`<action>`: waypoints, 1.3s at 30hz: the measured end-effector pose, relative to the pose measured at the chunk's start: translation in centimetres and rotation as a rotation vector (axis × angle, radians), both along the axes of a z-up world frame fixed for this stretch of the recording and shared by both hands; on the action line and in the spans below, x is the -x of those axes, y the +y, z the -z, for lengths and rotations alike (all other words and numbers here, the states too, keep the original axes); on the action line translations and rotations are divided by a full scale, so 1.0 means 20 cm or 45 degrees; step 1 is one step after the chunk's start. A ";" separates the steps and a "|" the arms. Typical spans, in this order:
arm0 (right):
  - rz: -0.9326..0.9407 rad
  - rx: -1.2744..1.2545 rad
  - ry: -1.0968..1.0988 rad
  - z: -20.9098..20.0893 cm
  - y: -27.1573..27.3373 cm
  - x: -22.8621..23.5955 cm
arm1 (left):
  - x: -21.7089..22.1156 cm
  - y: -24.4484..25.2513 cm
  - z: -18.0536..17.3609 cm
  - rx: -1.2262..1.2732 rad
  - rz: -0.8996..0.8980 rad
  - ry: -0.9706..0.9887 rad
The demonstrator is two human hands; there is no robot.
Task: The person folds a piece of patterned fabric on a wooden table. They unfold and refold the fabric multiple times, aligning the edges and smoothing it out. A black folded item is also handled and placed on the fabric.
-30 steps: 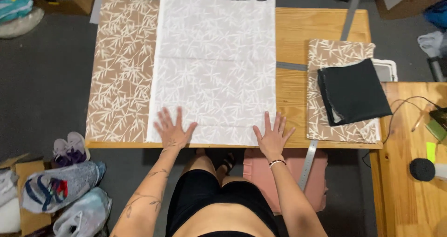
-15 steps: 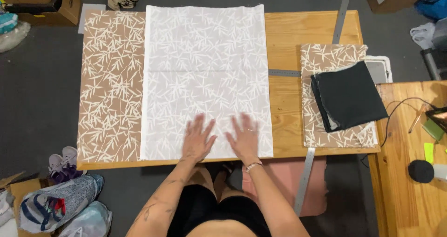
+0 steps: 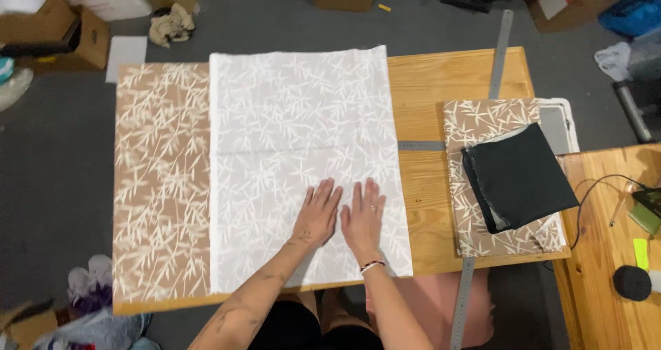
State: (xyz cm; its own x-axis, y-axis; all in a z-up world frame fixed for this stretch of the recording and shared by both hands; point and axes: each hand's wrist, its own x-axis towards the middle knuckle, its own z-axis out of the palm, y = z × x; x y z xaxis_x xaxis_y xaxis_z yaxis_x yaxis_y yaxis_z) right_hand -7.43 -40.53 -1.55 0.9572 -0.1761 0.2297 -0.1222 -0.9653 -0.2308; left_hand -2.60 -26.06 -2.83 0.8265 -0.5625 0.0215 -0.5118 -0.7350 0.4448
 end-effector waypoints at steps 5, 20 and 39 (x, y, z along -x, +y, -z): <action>0.240 -0.098 0.247 0.07 -0.07 -0.01 | -0.38 -0.16 -0.03 -0.256 0.214 0.016; 0.530 -0.370 -0.189 0.04 -0.10 -0.25 | -0.76 -0.55 0.08 0.241 1.271 -0.311; 0.768 0.068 0.144 0.12 -0.07 0.36 | -1.47 -0.79 -0.01 -0.214 1.295 -0.264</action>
